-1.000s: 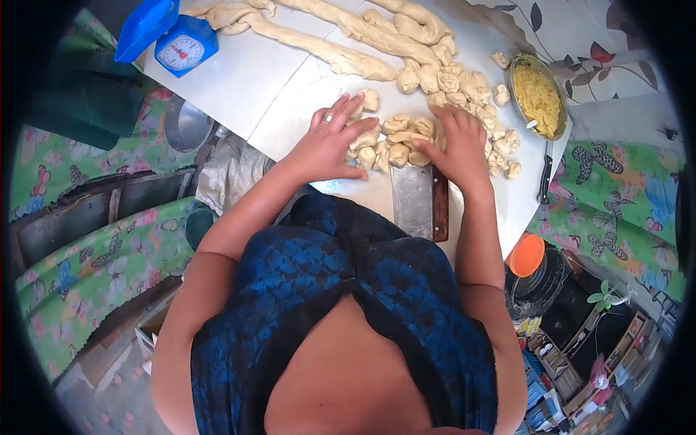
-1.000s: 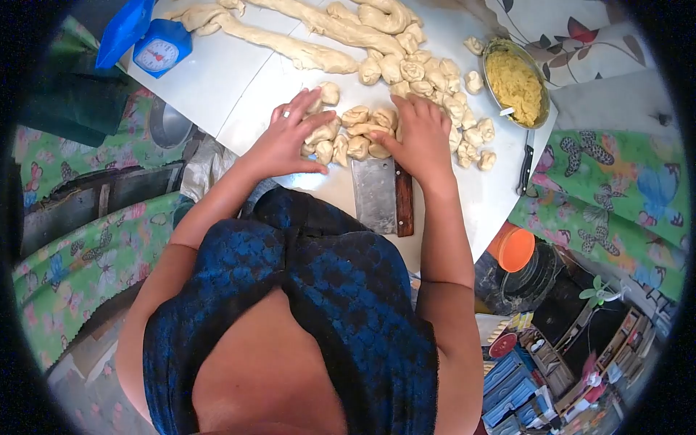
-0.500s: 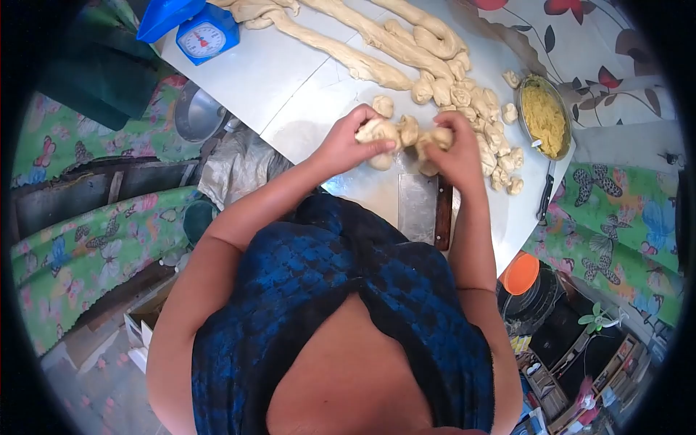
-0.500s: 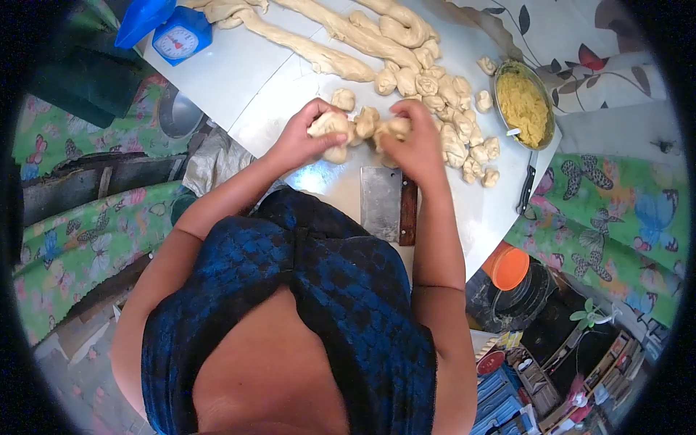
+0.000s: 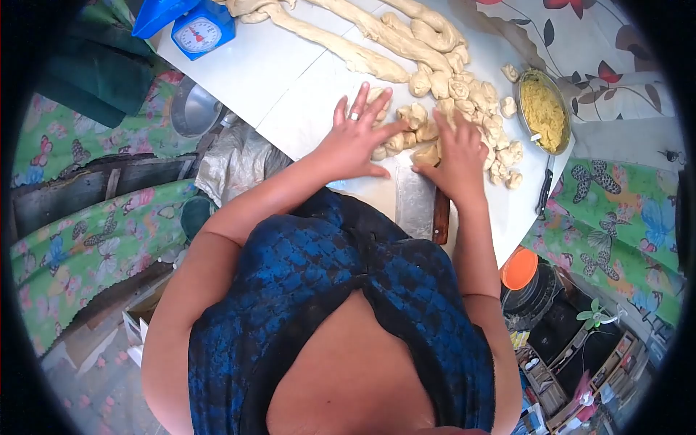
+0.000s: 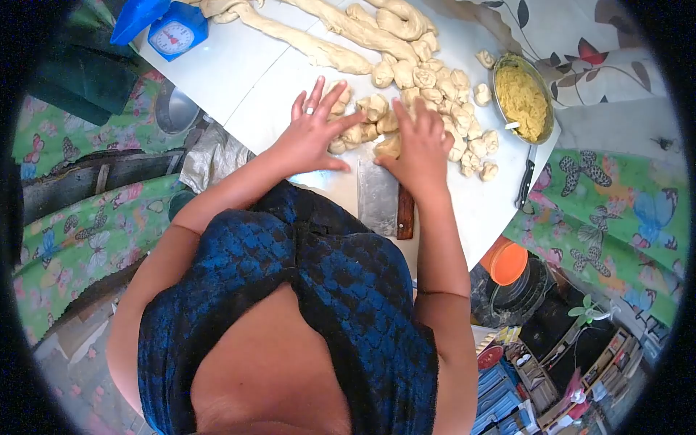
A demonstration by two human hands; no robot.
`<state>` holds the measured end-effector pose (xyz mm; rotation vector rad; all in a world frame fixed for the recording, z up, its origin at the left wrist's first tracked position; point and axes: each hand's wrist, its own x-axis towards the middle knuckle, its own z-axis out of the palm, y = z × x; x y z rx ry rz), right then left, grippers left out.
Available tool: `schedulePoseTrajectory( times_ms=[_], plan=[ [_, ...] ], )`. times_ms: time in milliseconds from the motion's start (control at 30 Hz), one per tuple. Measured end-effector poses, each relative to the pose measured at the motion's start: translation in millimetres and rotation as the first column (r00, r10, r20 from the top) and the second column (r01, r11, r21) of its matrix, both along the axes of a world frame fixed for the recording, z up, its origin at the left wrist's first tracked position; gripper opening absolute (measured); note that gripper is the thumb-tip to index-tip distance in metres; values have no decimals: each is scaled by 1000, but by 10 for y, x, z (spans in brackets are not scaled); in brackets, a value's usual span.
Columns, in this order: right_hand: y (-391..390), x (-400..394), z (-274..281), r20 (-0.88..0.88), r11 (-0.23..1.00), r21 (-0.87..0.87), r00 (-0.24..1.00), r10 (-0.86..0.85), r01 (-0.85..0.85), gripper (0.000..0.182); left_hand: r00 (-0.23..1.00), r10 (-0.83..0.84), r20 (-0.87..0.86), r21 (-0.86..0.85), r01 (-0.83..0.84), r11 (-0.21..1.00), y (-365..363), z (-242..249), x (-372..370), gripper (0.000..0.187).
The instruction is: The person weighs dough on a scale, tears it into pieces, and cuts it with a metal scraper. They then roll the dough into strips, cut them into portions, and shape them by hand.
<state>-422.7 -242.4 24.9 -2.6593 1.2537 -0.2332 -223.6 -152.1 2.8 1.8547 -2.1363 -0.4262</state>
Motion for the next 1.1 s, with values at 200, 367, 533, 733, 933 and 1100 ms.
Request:
schedulePoseTrajectory(
  times_ms=[200,367,533,733,933,1100],
  plan=[
    [-89,328,-72,-26,990,2,990,141,-141,83,999,-2,-40,-48,0,999,-393,-108,188,85],
    [-110,347,91,-169,968,189,966,198,-166,66,988,-115,-100,-103,104,989,-295,-60,165,51],
    [-116,91,111,134,844,114,850,510,-524,69,990,-68,-122,-76,59,995,101,-46,168,61],
    [-259,72,25,-3,975,75,977,211,-210,74,997,37,61,-148,-27,989,100,2,78,73],
    [-104,157,56,-59,909,174,917,393,-379,66,999,1,-47,7,-1,1000,-32,-20,104,65],
    [-80,141,225,-122,958,194,963,238,-213,77,999,46,25,-203,-40,978,118,-52,61,80]
  ],
)
